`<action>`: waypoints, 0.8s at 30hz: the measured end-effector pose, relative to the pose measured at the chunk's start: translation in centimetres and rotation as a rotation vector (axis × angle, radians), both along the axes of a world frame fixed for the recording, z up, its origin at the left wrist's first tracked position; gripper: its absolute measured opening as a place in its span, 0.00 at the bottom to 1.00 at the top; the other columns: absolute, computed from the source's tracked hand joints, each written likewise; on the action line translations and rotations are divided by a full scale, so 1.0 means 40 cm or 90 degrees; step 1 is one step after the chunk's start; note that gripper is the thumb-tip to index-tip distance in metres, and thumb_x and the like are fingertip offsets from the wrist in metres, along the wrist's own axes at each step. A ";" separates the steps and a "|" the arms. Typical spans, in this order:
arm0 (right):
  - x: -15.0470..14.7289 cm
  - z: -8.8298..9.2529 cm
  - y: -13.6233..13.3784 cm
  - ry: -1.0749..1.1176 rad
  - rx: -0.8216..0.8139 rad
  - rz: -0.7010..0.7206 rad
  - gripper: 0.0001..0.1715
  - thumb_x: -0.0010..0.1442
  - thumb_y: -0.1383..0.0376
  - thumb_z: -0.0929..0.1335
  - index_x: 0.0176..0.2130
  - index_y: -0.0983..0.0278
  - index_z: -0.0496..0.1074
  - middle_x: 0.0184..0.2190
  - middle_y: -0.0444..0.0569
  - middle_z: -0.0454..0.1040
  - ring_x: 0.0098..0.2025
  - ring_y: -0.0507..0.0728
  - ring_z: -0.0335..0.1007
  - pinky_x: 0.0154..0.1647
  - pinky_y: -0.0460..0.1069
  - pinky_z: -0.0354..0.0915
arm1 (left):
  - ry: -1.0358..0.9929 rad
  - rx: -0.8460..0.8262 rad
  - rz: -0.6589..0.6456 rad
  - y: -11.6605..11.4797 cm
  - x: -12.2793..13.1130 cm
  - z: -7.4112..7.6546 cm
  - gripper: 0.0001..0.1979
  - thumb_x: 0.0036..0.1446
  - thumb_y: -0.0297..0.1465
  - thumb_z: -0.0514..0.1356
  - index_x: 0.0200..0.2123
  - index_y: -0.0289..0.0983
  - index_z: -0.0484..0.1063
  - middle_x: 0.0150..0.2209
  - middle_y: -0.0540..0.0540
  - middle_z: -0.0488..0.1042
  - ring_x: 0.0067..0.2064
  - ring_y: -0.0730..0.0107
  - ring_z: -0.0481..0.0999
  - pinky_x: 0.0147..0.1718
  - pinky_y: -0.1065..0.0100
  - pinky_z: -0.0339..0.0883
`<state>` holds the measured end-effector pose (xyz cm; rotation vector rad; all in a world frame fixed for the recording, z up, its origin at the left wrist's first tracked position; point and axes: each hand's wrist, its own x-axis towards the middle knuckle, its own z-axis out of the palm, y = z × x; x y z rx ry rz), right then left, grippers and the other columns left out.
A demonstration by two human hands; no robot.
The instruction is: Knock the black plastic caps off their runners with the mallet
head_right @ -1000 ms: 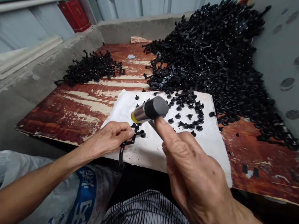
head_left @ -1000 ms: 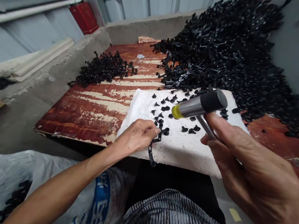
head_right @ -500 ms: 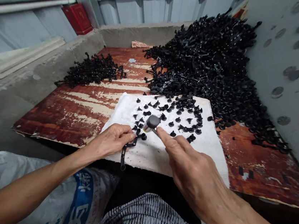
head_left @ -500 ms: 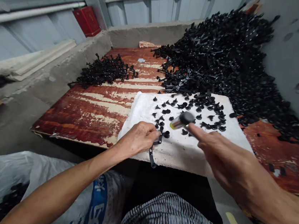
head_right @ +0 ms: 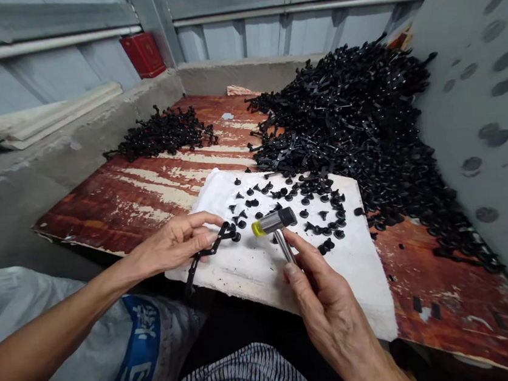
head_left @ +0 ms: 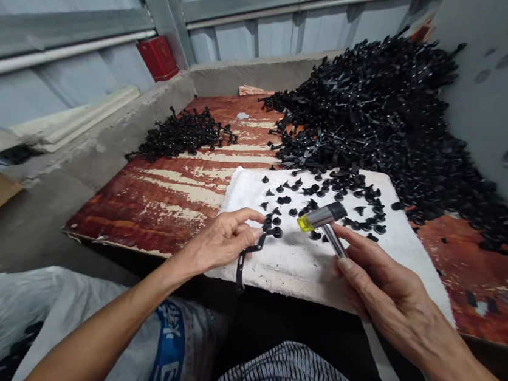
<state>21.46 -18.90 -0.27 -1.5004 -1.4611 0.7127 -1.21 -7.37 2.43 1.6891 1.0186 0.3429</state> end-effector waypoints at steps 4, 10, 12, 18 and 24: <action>-0.004 -0.017 0.005 0.079 -0.062 -0.005 0.25 0.63 0.55 0.65 0.56 0.61 0.71 0.24 0.46 0.73 0.29 0.57 0.73 0.26 0.50 0.72 | 0.008 -0.020 -0.059 0.035 -0.002 0.010 0.18 0.57 0.39 0.58 0.46 0.33 0.71 0.21 0.56 0.63 0.22 0.80 0.64 0.19 0.78 0.52; 0.001 -0.018 0.007 0.155 -0.170 0.001 0.29 0.61 0.49 0.66 0.55 0.62 0.71 0.17 0.39 0.63 0.15 0.50 0.55 0.12 0.45 0.55 | 0.008 0.023 -0.161 0.065 0.005 0.001 0.15 0.58 0.38 0.56 0.40 0.33 0.74 0.24 0.54 0.64 0.25 0.79 0.65 0.22 0.77 0.55; 0.001 -0.018 0.006 0.185 -0.194 -0.004 0.30 0.60 0.48 0.66 0.55 0.62 0.70 0.20 0.41 0.67 0.14 0.50 0.55 0.11 0.45 0.54 | 0.019 0.066 -0.162 0.073 0.007 0.000 0.15 0.57 0.36 0.56 0.42 0.32 0.75 0.24 0.54 0.65 0.25 0.79 0.63 0.24 0.77 0.55; -0.001 -0.015 0.004 0.178 -0.191 -0.011 0.28 0.58 0.47 0.67 0.51 0.60 0.71 0.22 0.42 0.70 0.15 0.49 0.56 0.11 0.44 0.55 | 0.072 0.065 -0.150 0.093 0.009 0.033 0.20 0.47 0.31 0.59 0.46 0.32 0.74 0.17 0.59 0.57 0.20 0.79 0.54 0.20 0.74 0.48; 0.003 -0.020 -0.001 0.188 -0.209 -0.006 0.29 0.59 0.47 0.66 0.53 0.60 0.70 0.22 0.41 0.68 0.16 0.50 0.58 0.12 0.45 0.57 | -0.010 0.010 -0.097 0.086 0.004 0.027 0.13 0.53 0.32 0.54 0.39 0.34 0.73 0.21 0.56 0.60 0.21 0.79 0.56 0.21 0.75 0.51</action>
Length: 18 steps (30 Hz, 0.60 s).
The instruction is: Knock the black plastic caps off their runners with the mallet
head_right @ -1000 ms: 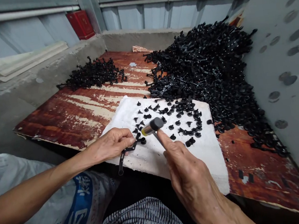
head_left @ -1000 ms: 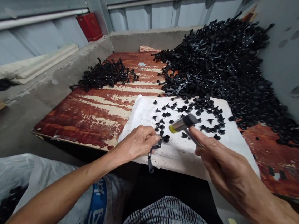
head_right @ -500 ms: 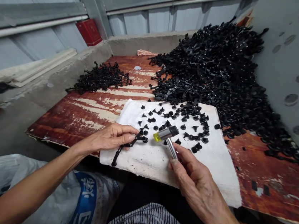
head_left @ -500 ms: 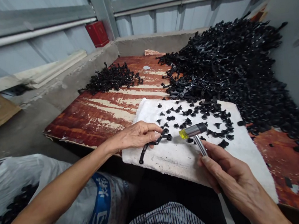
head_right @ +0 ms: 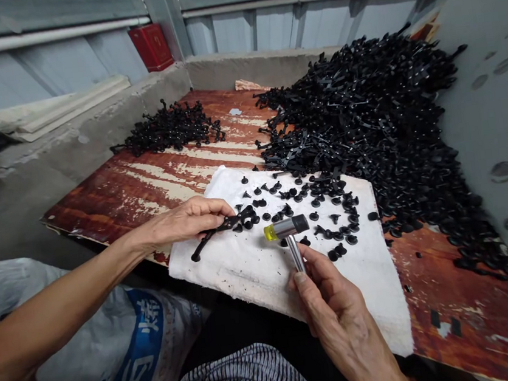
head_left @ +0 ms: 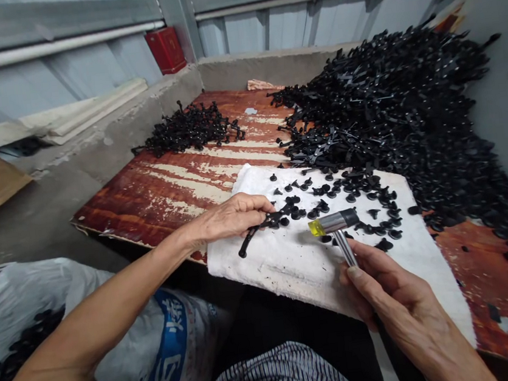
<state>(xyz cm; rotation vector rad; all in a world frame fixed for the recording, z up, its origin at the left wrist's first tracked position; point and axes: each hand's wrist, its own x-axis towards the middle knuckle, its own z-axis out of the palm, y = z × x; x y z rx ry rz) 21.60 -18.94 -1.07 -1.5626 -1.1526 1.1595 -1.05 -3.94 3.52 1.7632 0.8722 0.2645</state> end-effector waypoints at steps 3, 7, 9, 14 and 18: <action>0.002 -0.002 -0.001 0.013 -0.008 0.003 0.30 0.59 0.47 0.66 0.54 0.61 0.68 0.22 0.41 0.68 0.16 0.50 0.57 0.12 0.45 0.56 | 0.023 0.021 0.027 -0.015 -0.006 -0.013 0.13 0.54 0.32 0.54 0.39 0.33 0.74 0.20 0.57 0.58 0.21 0.80 0.55 0.21 0.76 0.50; -0.007 0.012 0.008 0.036 -0.019 -0.008 0.28 0.57 0.46 0.68 0.49 0.61 0.68 0.21 0.40 0.66 0.15 0.48 0.54 0.12 0.44 0.54 | 0.062 0.073 -0.025 -0.046 -0.005 -0.017 0.14 0.53 0.30 0.54 0.40 0.33 0.76 0.22 0.54 0.66 0.23 0.79 0.59 0.22 0.76 0.52; -0.015 0.027 0.017 0.053 -0.027 -0.027 0.24 0.56 0.46 0.69 0.43 0.61 0.69 0.23 0.40 0.67 0.15 0.47 0.53 0.13 0.44 0.54 | 0.081 0.105 -0.076 -0.066 0.005 -0.014 0.16 0.54 0.28 0.52 0.42 0.34 0.77 0.25 0.51 0.71 0.24 0.77 0.63 0.24 0.75 0.55; -0.035 0.050 0.043 0.102 -0.016 -0.008 0.19 0.55 0.49 0.70 0.37 0.60 0.66 0.20 0.37 0.63 0.14 0.47 0.52 0.11 0.43 0.52 | 0.081 0.249 -0.186 -0.120 0.044 -0.005 0.18 0.56 0.23 0.49 0.43 0.35 0.77 0.38 0.46 0.77 0.36 0.72 0.73 0.38 0.72 0.62; -0.045 0.049 0.060 0.151 0.018 0.025 0.16 0.54 0.54 0.72 0.34 0.60 0.65 0.17 0.34 0.60 0.13 0.45 0.49 0.09 0.41 0.48 | 0.065 0.293 -0.095 -0.141 0.054 -0.005 0.14 0.57 0.25 0.52 0.42 0.36 0.75 0.36 0.46 0.77 0.36 0.71 0.73 0.39 0.69 0.63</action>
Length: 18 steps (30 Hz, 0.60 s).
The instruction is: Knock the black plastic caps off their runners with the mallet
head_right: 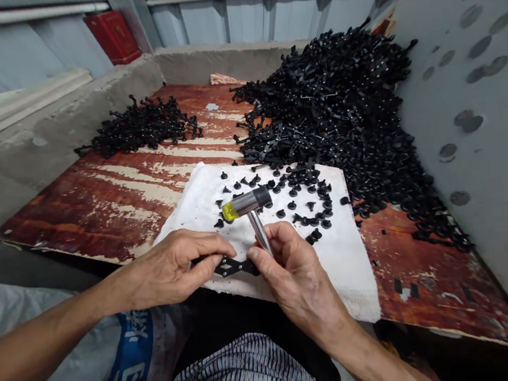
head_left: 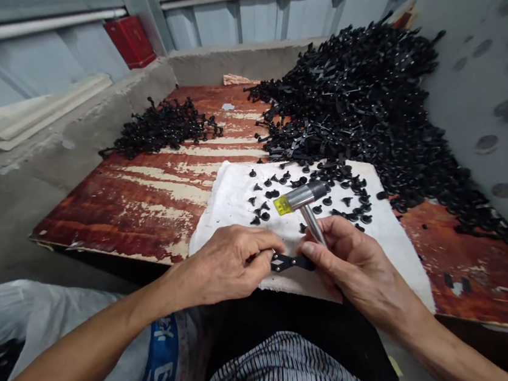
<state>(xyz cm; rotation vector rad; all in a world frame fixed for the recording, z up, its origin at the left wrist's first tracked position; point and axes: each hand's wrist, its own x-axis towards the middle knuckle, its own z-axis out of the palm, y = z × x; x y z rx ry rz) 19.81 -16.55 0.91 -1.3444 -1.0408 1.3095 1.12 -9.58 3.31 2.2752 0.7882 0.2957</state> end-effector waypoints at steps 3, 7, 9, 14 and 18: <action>-0.006 0.004 0.008 0.031 0.007 -0.044 0.16 0.54 0.56 0.72 0.34 0.61 0.65 0.17 0.34 0.61 0.14 0.45 0.51 0.10 0.40 0.50 | -0.122 -0.040 0.226 -0.001 -0.018 -0.008 0.15 0.55 0.34 0.59 0.46 0.36 0.69 0.41 0.44 0.76 0.39 0.69 0.73 0.40 0.68 0.66; -0.020 0.010 0.016 0.059 0.006 -0.089 0.17 0.53 0.56 0.73 0.33 0.60 0.63 0.17 0.34 0.62 0.14 0.45 0.53 0.10 0.40 0.53 | -0.211 -0.356 0.366 0.000 -0.038 -0.021 0.25 0.50 0.45 0.64 0.44 0.36 0.64 0.39 0.43 0.76 0.33 0.69 0.76 0.31 0.68 0.69; -0.031 0.008 0.022 0.065 0.013 -0.076 0.17 0.53 0.56 0.73 0.33 0.60 0.62 0.17 0.33 0.62 0.14 0.45 0.53 0.10 0.41 0.54 | -0.217 -0.518 0.336 -0.002 -0.032 -0.024 0.27 0.46 0.47 0.67 0.42 0.35 0.64 0.33 0.45 0.76 0.29 0.70 0.76 0.24 0.70 0.68; -0.055 -0.003 0.031 0.076 0.039 -0.008 0.16 0.54 0.55 0.72 0.32 0.60 0.63 0.17 0.34 0.61 0.13 0.45 0.51 0.10 0.40 0.52 | -0.221 -0.645 0.271 0.009 -0.008 -0.022 0.26 0.39 0.42 0.72 0.35 0.34 0.65 0.24 0.46 0.77 0.18 0.77 0.70 0.15 0.77 0.61; -0.039 -0.005 0.012 0.093 0.019 0.004 0.20 0.56 0.50 0.70 0.37 0.60 0.63 0.24 0.38 0.70 0.16 0.46 0.58 0.11 0.41 0.59 | -0.273 -0.605 0.337 0.056 -0.022 -0.025 0.19 0.42 0.34 0.72 0.31 0.34 0.65 0.23 0.45 0.78 0.14 0.81 0.66 0.11 0.80 0.54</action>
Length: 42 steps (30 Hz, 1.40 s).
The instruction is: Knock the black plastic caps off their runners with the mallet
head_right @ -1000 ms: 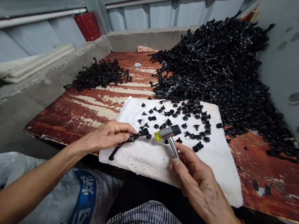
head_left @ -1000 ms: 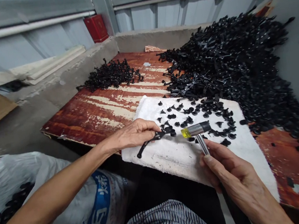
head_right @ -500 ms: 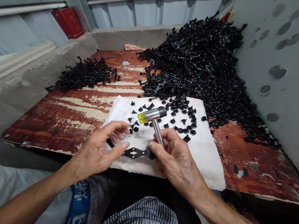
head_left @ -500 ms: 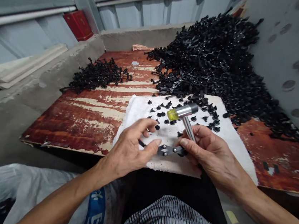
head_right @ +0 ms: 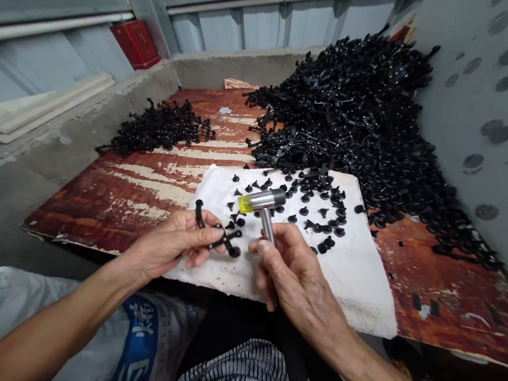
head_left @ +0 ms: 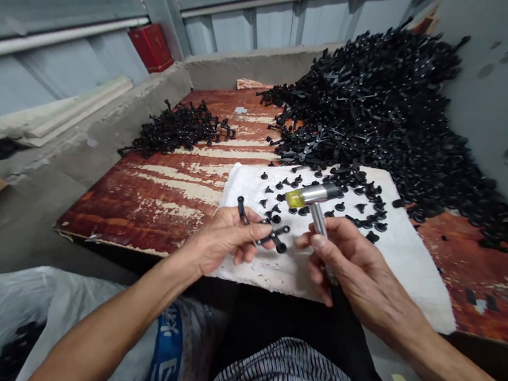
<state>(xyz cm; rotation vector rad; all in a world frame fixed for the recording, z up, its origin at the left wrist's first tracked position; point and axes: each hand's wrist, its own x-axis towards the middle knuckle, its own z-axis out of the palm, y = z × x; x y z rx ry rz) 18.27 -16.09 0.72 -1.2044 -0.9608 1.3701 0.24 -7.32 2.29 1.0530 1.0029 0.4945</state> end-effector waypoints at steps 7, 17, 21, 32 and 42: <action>0.047 -0.035 -0.072 0.035 -0.092 -0.008 0.24 0.60 0.47 0.67 0.50 0.55 0.64 0.21 0.37 0.69 0.14 0.47 0.55 0.09 0.40 0.59 | 0.056 0.025 0.051 0.065 0.000 -0.012 0.09 0.52 0.24 0.64 0.25 0.33 0.65 0.22 0.44 0.77 0.10 0.85 0.60 0.08 0.80 0.43; 0.051 -0.079 -0.106 0.071 -0.136 -0.110 0.28 0.55 0.50 0.72 0.52 0.56 0.67 0.23 0.39 0.69 0.16 0.46 0.54 0.09 0.40 0.55 | 0.115 0.006 0.048 0.074 0.024 -0.011 0.12 0.56 0.22 0.62 0.22 0.32 0.65 0.22 0.44 0.78 0.10 0.87 0.57 0.08 0.78 0.42; 0.051 -0.083 -0.106 0.072 -0.138 -0.113 0.28 0.56 0.51 0.72 0.53 0.55 0.67 0.24 0.39 0.69 0.16 0.46 0.54 0.10 0.40 0.56 | 0.119 0.004 0.062 0.072 0.029 -0.008 0.13 0.56 0.22 0.62 0.22 0.32 0.64 0.21 0.44 0.77 0.10 0.87 0.56 0.08 0.78 0.42; 0.052 -0.077 -0.103 0.060 -0.144 -0.104 0.29 0.56 0.50 0.71 0.53 0.55 0.67 0.25 0.39 0.69 0.16 0.46 0.54 0.10 0.41 0.56 | 0.120 -0.004 0.068 0.071 0.034 -0.004 0.12 0.56 0.21 0.61 0.23 0.32 0.64 0.22 0.43 0.78 0.10 0.88 0.53 0.09 0.78 0.41; 0.062 -0.074 -0.101 -0.009 -0.144 -0.058 0.30 0.57 0.48 0.69 0.55 0.56 0.65 0.26 0.40 0.69 0.17 0.48 0.56 0.10 0.42 0.56 | 0.142 0.017 0.051 0.068 0.037 -0.003 0.12 0.57 0.21 0.61 0.22 0.33 0.64 0.21 0.45 0.77 0.10 0.89 0.52 0.10 0.78 0.40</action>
